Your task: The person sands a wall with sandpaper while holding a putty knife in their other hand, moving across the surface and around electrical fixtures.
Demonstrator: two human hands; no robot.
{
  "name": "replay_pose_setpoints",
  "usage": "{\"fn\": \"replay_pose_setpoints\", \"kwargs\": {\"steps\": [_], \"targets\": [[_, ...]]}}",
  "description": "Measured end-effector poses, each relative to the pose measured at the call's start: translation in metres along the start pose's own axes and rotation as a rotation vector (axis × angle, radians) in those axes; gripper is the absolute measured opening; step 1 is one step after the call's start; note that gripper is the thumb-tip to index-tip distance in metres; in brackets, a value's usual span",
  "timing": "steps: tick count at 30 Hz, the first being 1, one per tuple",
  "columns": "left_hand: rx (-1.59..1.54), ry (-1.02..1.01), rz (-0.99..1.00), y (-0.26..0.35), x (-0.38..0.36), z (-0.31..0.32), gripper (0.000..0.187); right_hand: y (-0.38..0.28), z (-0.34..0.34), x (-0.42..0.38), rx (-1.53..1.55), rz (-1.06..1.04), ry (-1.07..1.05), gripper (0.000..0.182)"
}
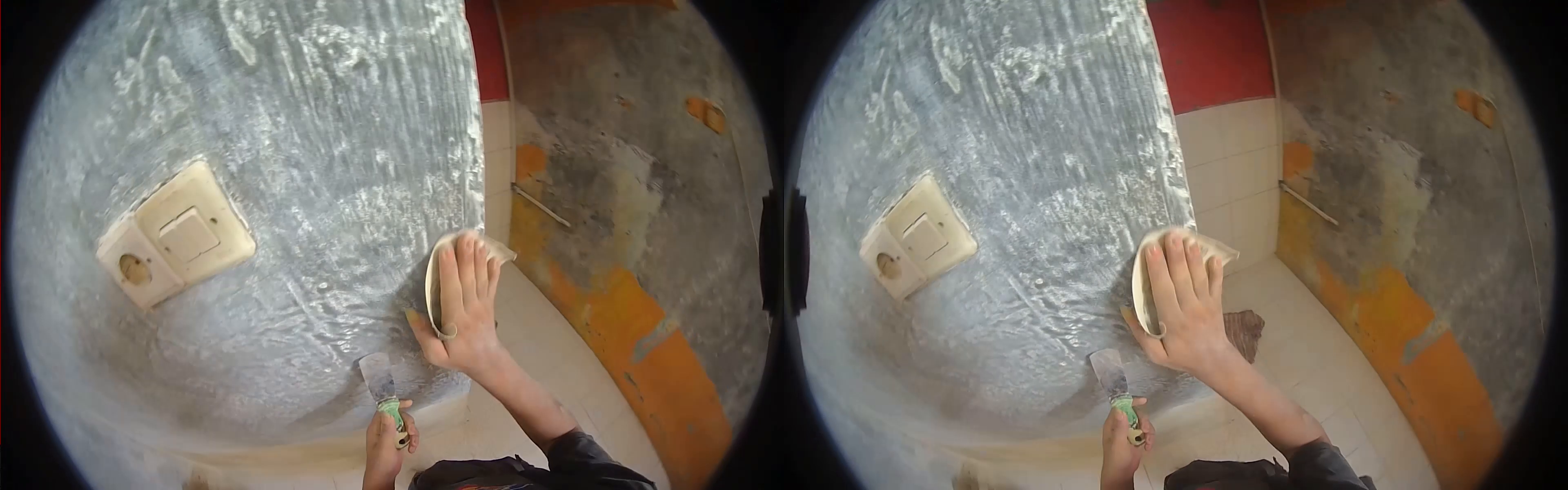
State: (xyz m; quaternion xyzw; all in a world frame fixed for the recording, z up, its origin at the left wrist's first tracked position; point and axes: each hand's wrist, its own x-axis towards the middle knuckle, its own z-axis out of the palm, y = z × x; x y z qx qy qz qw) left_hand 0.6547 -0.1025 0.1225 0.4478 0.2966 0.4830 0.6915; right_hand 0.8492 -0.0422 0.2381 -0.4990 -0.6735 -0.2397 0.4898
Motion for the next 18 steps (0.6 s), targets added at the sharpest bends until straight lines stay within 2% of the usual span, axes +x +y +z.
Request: {"fn": "replay_pose_setpoints", "kwargs": {"steps": [2, 6, 9, 10, 13, 15, 18], "targets": [[-0.016, 0.045, 0.021, 0.000, 0.000, 0.009, 0.048, -0.005, -0.003, 0.011, -0.057, 0.019, -0.010, 0.080], [-0.030, 0.099, 0.072, 0.003, -0.003, 0.021, 0.050, -0.009, 0.036, -0.084, 0.002, 0.008, -0.211, 0.075], [-0.020, 0.146, 0.097, 0.000, -0.005, 0.019, 0.050, -0.006, 0.041, -0.097, 0.024, 0.010, -0.262, 0.074], [0.001, 0.168, 0.103, -0.002, -0.006, 0.017, 0.050, -0.007, 0.037, -0.094, 0.039, 0.017, -0.277, 0.074], [-0.048, 0.184, 0.105, 0.000, -0.006, 0.015, 0.050, -0.009, 0.013, -0.020, 0.042, -0.107, -0.164, 0.072], [-0.062, 0.192, 0.131, 0.002, -0.005, 0.016, 0.050, -0.020, -0.004, 0.024, 0.041, -0.109, -0.114, 0.072], [-0.064, 0.216, 0.157, 0.006, -0.005, 0.010, 0.049, -0.028, 0.008, 0.023, -0.046, -0.110, -0.015, 0.077]]}}
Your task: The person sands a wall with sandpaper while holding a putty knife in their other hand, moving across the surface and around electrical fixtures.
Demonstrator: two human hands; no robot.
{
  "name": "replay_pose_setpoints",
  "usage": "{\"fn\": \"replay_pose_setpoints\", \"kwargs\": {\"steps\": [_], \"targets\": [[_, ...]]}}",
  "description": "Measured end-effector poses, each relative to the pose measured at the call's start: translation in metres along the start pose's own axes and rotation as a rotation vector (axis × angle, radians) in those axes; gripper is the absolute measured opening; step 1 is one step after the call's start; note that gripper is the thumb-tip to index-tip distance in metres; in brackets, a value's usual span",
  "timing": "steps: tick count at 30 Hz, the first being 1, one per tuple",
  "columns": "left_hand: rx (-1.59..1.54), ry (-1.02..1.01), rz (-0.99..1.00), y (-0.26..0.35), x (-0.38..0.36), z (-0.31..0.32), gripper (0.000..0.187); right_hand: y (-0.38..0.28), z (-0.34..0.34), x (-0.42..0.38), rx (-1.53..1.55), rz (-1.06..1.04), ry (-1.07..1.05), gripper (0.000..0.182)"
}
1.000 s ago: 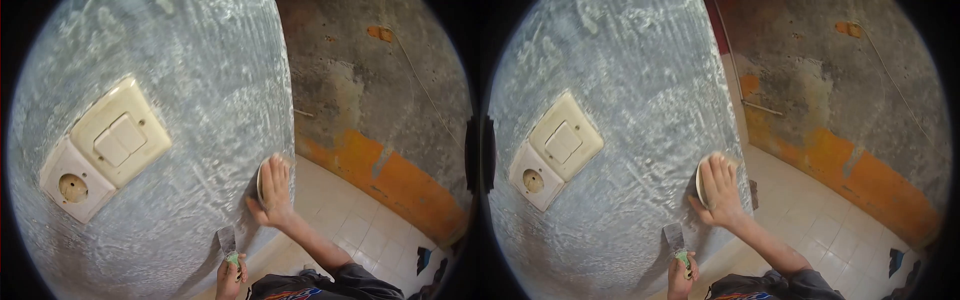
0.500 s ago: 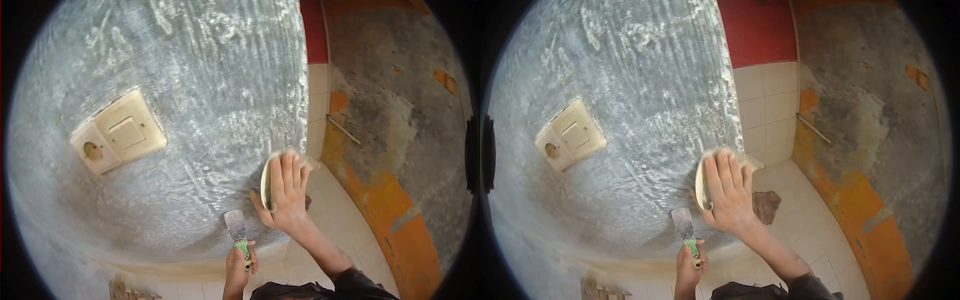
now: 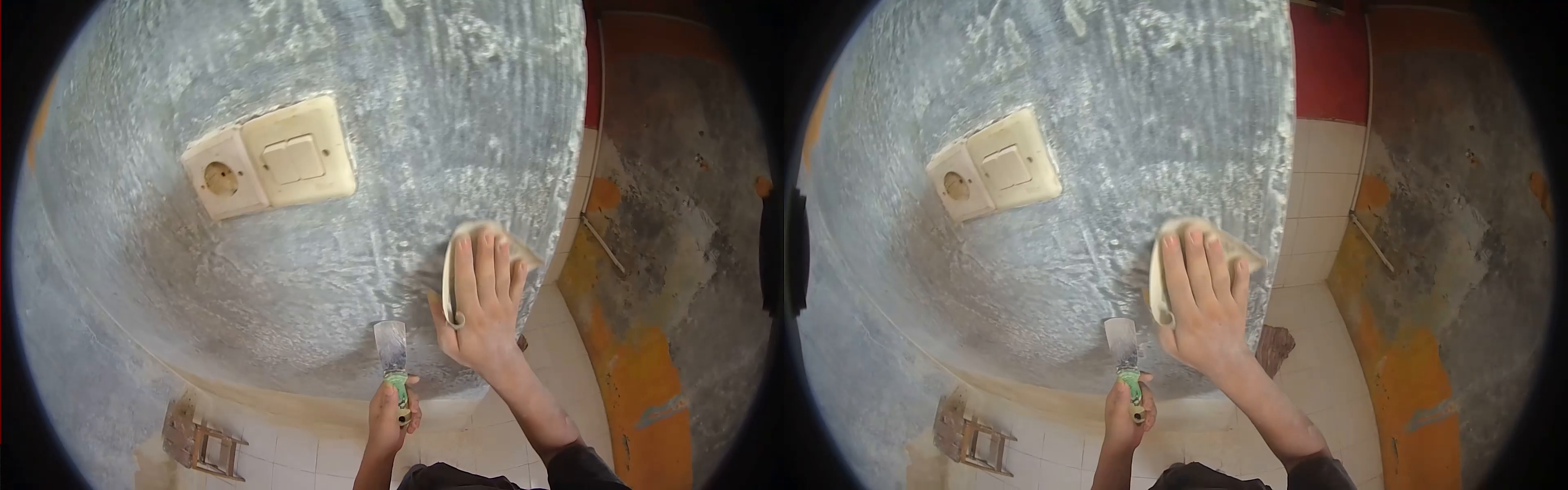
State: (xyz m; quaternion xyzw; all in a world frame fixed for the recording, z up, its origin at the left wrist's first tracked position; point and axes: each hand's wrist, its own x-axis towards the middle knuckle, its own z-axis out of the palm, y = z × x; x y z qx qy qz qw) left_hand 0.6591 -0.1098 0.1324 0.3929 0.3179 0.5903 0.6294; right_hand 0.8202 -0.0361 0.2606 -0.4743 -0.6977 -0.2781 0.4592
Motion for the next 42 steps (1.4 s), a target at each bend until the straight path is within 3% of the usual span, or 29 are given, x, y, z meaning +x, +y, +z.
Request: {"fn": "replay_pose_setpoints", "kwargs": {"steps": [5, 8, 11, 15, 19, 21, 24, 30, 35, 37, 39, 42], "targets": [[-0.028, 0.054, 0.041, 0.012, 0.000, -0.019, 0.049, -0.021, 0.053, -0.119, 0.020, 0.002, -0.236, 0.074], [-0.032, 0.045, 0.056, 0.021, 0.000, -0.034, 0.048, -0.032, 0.049, -0.100, 0.041, 0.048, -0.230, 0.075], [-0.035, 0.034, 0.049, 0.030, 0.001, -0.056, 0.048, -0.032, 0.039, -0.034, -0.022, 0.009, 0.031, 0.073], [-0.023, 0.030, 0.029, 0.047, 0.004, -0.085, 0.048, -0.060, 0.042, 0.004, -0.105, 0.031, 0.100, 0.071], [-0.002, -0.025, -0.009, 0.069, 0.004, -0.123, 0.048, -0.100, 0.096, -0.066, -0.088, 0.172, -0.073, 0.081], [0.013, -0.040, -0.016, 0.081, 0.003, -0.142, 0.048, -0.112, 0.143, -0.139, -0.113, 0.080, -0.129, 0.088], [0.025, -0.060, -0.026, 0.100, 0.007, -0.173, 0.049, -0.135, 0.156, -0.127, -0.055, 0.179, 0.010, 0.090], [0.008, -0.096, -0.057, 0.128, 0.003, -0.218, 0.049, -0.176, 0.103, 0.017, -0.097, 0.231, 0.064, 0.084], [-0.057, -0.164, -0.089, 0.136, 0.001, -0.238, 0.051, -0.210, 0.165, -0.059, -0.048, 0.185, -0.001, 0.076], [-0.089, -0.193, -0.112, 0.135, -0.004, -0.245, 0.046, -0.226, 0.185, -0.108, -0.075, 0.119, -0.133, 0.077], [-0.104, -0.197, -0.122, 0.135, -0.006, -0.248, 0.046, -0.219, 0.190, -0.115, -0.060, 0.119, -0.145, 0.079], [-0.122, -0.181, -0.165, 0.135, -0.010, -0.250, 0.046, -0.215, 0.160, -0.051, -0.078, 0.098, -0.071, 0.073]]}}
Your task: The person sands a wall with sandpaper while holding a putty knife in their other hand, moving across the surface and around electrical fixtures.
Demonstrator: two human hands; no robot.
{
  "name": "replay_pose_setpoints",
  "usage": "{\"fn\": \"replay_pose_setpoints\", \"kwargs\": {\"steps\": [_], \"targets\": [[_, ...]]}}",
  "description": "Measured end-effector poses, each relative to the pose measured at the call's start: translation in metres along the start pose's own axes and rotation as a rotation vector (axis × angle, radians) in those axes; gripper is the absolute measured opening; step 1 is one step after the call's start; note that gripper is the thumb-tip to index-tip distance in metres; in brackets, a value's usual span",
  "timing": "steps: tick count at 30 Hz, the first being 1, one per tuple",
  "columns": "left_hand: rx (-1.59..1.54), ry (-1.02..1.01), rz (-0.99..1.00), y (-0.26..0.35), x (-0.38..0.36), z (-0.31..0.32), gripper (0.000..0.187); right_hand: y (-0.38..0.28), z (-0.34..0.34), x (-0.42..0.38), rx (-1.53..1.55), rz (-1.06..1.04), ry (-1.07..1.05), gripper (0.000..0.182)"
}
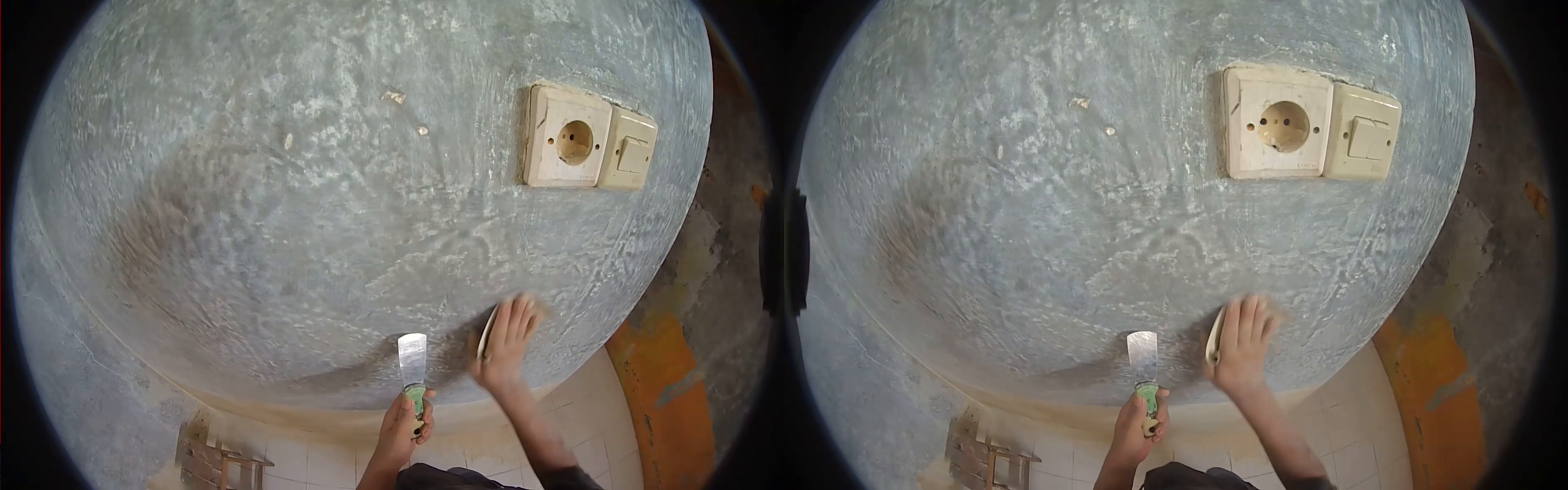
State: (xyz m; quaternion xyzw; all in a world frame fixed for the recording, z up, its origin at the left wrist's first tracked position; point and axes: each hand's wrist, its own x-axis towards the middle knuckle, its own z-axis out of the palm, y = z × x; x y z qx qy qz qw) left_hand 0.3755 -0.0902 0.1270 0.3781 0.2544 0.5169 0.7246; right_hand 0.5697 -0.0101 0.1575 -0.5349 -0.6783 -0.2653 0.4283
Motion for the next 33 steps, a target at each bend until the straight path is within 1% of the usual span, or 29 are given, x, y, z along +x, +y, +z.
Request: {"fn": "replay_pose_setpoints", "kwargs": {"steps": [1, 3, 4, 6, 8, 10, 13, 15, 17, 18, 20, 22, 24, 26, 27, 29, 30, 31, 33], "targets": [[-0.006, 0.010, -0.015, 0.000, 0.001, 0.001, 0.045, 0.000, -0.012, 0.026, -0.015, -0.008, 0.072, 0.070], [0.016, 0.048, -0.008, 0.001, 0.001, 0.006, 0.048, -0.007, -0.035, 0.063, -0.021, 0.007, 0.075, 0.069], [0.040, 0.082, -0.003, 0.001, 0.000, 0.008, 0.050, -0.010, -0.038, 0.071, -0.030, 0.025, 0.079, 0.068], [0.029, 0.102, 0.012, -0.001, -0.002, 0.008, 0.050, -0.013, -0.025, 0.055, -0.021, 0.000, 0.081, 0.071], [0.018, 0.116, 0.034, -0.001, -0.002, 0.007, 0.050, -0.020, -0.004, 0.015, 0.011, 0.034, -0.078, 0.075], [0.019, 0.153, 0.044, -0.001, -0.003, 0.006, 0.049, -0.025, 0.017, -0.033, 0.028, 0.023, -0.297, 0.077], [0.038, 0.176, 0.070, 0.002, -0.005, 0.007, 0.048, -0.022, 0.027, -0.051, 0.049, -0.050, -0.236, 0.075], [0.044, 0.200, 0.082, 0.001, -0.005, 0.001, 0.048, -0.028, 0.000, 0.001, 0.125, -0.027, -0.253, 0.074], [0.036, 0.216, 0.091, -0.001, -0.007, -0.001, 0.048, -0.033, -0.026, 0.054, 0.082, -0.056, -0.105, 0.074], [0.027, 0.220, 0.101, 0.002, -0.007, -0.003, 0.048, -0.036, -0.032, 0.068, 0.080, -0.063, -0.105, 0.074], [0.018, 0.220, 0.116, 0.007, -0.007, -0.006, 0.048, -0.045, -0.038, 0.085, 0.097, -0.001, -0.009, 0.070], [0.003, 0.208, 0.161, 0.013, -0.007, -0.011, 0.049, -0.050, -0.024, 0.066, 0.081, -0.025, -0.014, 0.073], [-0.003, 0.190, 0.176, 0.021, -0.005, -0.019, 0.049, -0.059, 0.000, 0.020, 0.133, 0.004, -0.174, 0.077], [0.001, 0.175, 0.187, 0.030, -0.008, -0.031, 0.049, -0.066, 0.037, -0.046, 0.130, -0.025, -0.299, 0.080], [-0.022, 0.154, 0.172, 0.035, -0.011, -0.038, 0.046, -0.075, 0.041, -0.050, 0.132, -0.020, -0.289, 0.080], [-0.032, 0.129, 0.161, 0.050, -0.016, -0.058, 0.044, -0.099, 0.047, -0.044, 0.155, 0.114, -0.254, 0.080], [-0.046, 0.110, 0.136, 0.057, -0.021, -0.069, 0.043, -0.106, 0.051, -0.033, 0.122, 0.090, -0.172, 0.080], [-0.062, 0.091, 0.106, 0.064, -0.026, -0.080, 0.043, -0.115, 0.046, -0.004, 0.085, 0.069, -0.092, 0.079], [-0.035, 0.097, 0.074, 0.080, -0.035, -0.098, 0.045, -0.140, 0.024, 0.053, 0.077, 0.068, -0.002, 0.077]]}}
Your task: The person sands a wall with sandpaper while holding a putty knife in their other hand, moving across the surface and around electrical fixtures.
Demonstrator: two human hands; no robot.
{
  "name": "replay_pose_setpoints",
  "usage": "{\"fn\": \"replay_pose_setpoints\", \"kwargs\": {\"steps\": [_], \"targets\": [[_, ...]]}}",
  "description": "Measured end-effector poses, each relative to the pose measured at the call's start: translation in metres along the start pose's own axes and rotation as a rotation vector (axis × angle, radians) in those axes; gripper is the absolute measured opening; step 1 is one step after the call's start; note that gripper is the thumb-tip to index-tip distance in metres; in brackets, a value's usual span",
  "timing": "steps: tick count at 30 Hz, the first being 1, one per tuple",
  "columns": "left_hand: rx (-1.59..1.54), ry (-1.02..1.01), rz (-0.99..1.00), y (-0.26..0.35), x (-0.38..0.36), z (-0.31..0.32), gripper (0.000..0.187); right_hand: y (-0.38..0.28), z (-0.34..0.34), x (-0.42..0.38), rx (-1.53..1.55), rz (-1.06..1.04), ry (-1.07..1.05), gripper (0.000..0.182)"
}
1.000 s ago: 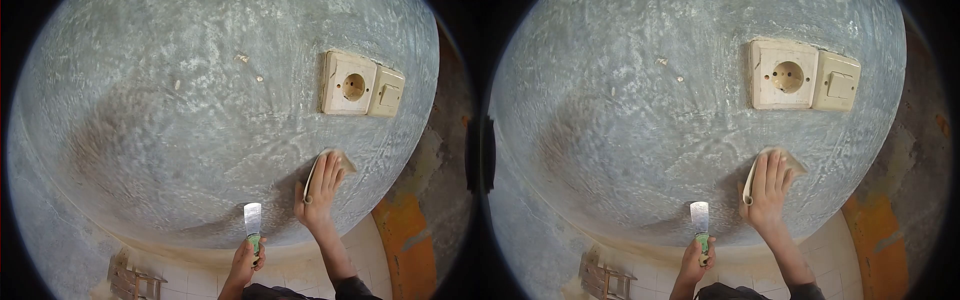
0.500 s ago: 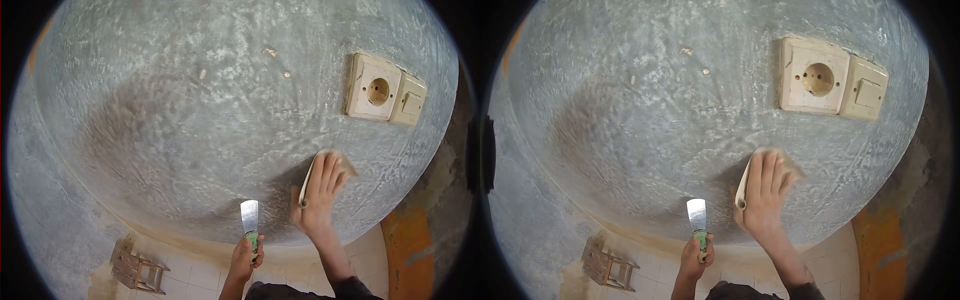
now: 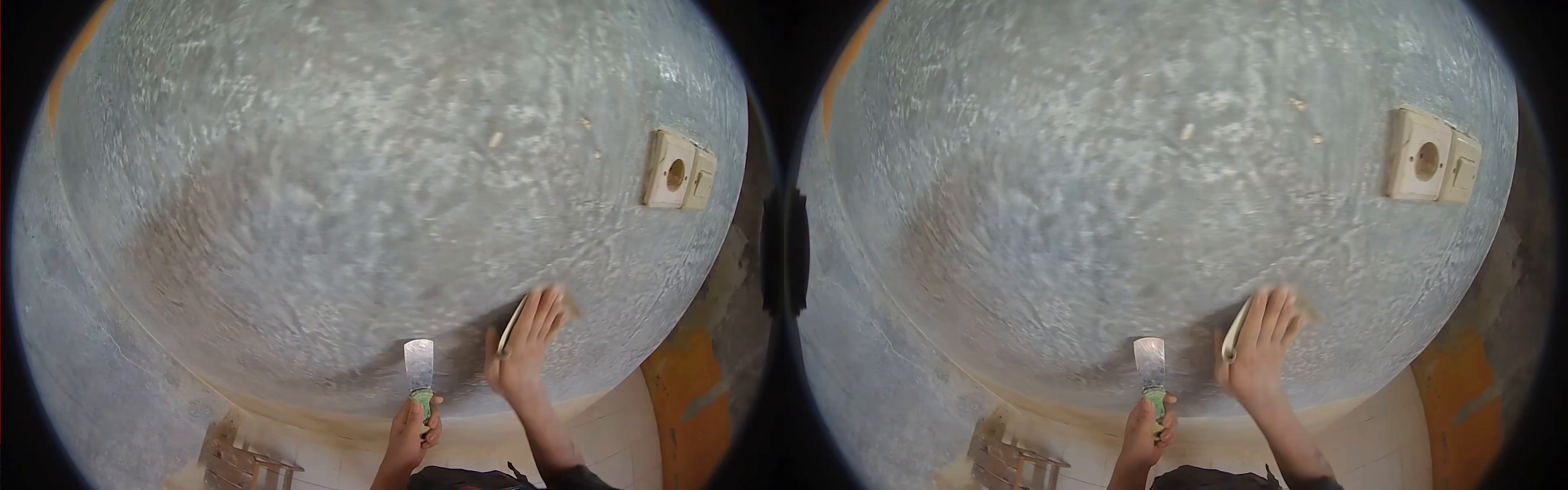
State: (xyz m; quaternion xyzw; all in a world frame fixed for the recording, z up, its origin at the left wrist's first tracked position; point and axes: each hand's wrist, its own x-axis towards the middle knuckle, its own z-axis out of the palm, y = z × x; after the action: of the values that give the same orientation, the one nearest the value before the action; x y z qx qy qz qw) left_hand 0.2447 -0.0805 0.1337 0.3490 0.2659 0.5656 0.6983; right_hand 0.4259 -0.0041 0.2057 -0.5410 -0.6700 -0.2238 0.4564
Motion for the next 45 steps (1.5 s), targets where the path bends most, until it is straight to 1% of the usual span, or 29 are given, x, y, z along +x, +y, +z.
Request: {"fn": "replay_pose_setpoints", "kwargs": {"steps": [1, 2, 3, 5, 7, 9, 11, 12, 13, 14, 16, 18, 20, 22, 23, 26, 27, 29, 30, 32, 33, 34, 36, 37, 38, 40, 42, 43, 45], "targets": [[0.019, 0.013, -0.024, 0.008, -0.003, -0.010, 0.047, -0.014, -0.003, 0.019, -0.003, 0.007, 0.001, 0.077], [0.020, 0.012, -0.030, 0.014, -0.006, -0.021, 0.047, -0.027, -0.003, 0.034, -0.005, 0.015, 0.049, 0.076], [0.002, 0.009, -0.047, 0.019, -0.009, -0.032, 0.046, -0.039, -0.001, 0.039, -0.008, 0.022, 0.095, 0.075], [-0.019, 0.005, -0.068, 0.026, -0.015, -0.053, 0.045, -0.055, 0.014, 0.028, -0.021, 0.029, 0.069, 0.075], [-0.102, -0.029, -0.158, 0.031, -0.022, -0.075, 0.041, -0.068, 0.050, -0.015, -0.042, 0.013, 0.041, 0.075], [-0.141, -0.056, -0.199, 0.029, -0.028, -0.095, 0.042, -0.080, 0.084, -0.076, -0.045, 0.080, -0.226, 0.083], [-0.177, -0.085, -0.239, 0.035, -0.029, -0.102, 0.043, -0.081, 0.120, -0.136, -0.006, 0.041, -0.241, 0.075], [-0.161, -0.024, -0.282, 0.036, -0.032, -0.100, 0.044, -0.083, 0.119, -0.131, -0.011, 0.043, -0.237, 0.075], [-0.138, 0.040, -0.324, 0.040, -0.034, -0.102, 0.045, -0.086, 0.115, -0.117, -0.011, 0.055, -0.178, 0.074], [-0.126, 0.037, -0.329, 0.044, -0.036, -0.106, 0.045, -0.090, 0.109, -0.102, -0.010, 0.073, -0.118, 0.074], [-0.138, 0.002, -0.337, 0.046, -0.035, -0.108, 0.043, -0.096, 0.078, -0.039, -0.047, 0.013, 0.040, 0.073], [-0.155, -0.020, -0.349, 0.043, -0.036, -0.105, 0.042, -0.105, 0.045, 0.016, -0.053, 0.028, 0.066, 0.073], [-0.141, -0.015, -0.318, 0.044, -0.037, -0.099, 0.039, -0.106, 0.039, 0.023, -0.042, 0.041, 0.092, 0.072], [-0.148, -0.032, -0.297, 0.053, -0.039, -0.090, 0.041, -0.103, 0.059, 0.005, -0.106, -0.010, 0.084, 0.072], [-0.167, -0.043, -0.277, 0.055, -0.041, -0.088, 0.044, -0.102, 0.073, -0.017, -0.087, -0.006, 0.050, 0.071], [-0.211, -0.050, -0.251, 0.052, -0.043, -0.097, 0.043, -0.097, 0.127, -0.108, -0.049, 0.001, -0.103, 0.068], [-0.215, -0.044, -0.240, 0.050, -0.042, -0.100, 0.043, -0.095, 0.130, -0.120, -0.042, -0.010, -0.104, 0.068], [-0.222, -0.008, -0.228, 0.050, -0.042, -0.105, 0.043, -0.102, 0.122, -0.119, -0.075, -0.056, -0.286, 0.084], [-0.223, -0.004, -0.223, 0.051, -0.043, -0.107, 0.043, -0.099, 0.123, -0.108, -0.044, -0.071, -0.214, 0.081], [-0.253, 0.010, -0.209, 0.055, -0.044, -0.108, 0.043, -0.118, 0.079, -0.035, 0.031, -0.016, -0.245, 0.078], [-0.263, 0.014, -0.202, 0.055, -0.043, -0.110, 0.043, -0.126, 0.060, -0.001, -0.005, -0.055, -0.158, 0.077], [-0.216, 0.026, -0.188, 0.056, -0.042, -0.113, 0.043, -0.132, 0.050, 0.020, -0.039, -0.093, -0.072, 0.076], [-0.151, 0.042, -0.159, 0.060, -0.043, -0.115, 0.042, -0.141, 0.051, 0.031, -0.056, -0.102, -0.053, 0.076], [-0.158, 0.048, -0.156, 0.061, -0.044, -0.118, 0.042, -0.145, 0.052, 0.032, -0.077, -0.102, -0.025, 0.075], [-0.180, 0.063, -0.140, 0.062, -0.044, -0.122, 0.042, -0.146, 0.058, 0.019, -0.051, -0.102, -0.115, 0.074], [-0.206, 0.074, -0.119, 0.067, -0.042, -0.129, 0.042, -0.152, 0.077, -0.019, 0.025, -0.054, -0.365, 0.072], [-0.202, 0.068, -0.084, 0.077, -0.041, -0.138, 0.042, -0.144, 0.121, -0.088, -0.036, -0.126, -0.335, 0.073], [-0.200, 0.064, -0.082, 0.083, -0.041, -0.142, 0.042, -0.148, 0.126, -0.094, -0.037, -0.126, -0.330, 0.073], [-0.213, 0.031, -0.075, 0.098, -0.042, -0.152, 0.042, -0.156, 0.138, -0.097, -0.092, -0.146, -0.185, 0.076]]}}
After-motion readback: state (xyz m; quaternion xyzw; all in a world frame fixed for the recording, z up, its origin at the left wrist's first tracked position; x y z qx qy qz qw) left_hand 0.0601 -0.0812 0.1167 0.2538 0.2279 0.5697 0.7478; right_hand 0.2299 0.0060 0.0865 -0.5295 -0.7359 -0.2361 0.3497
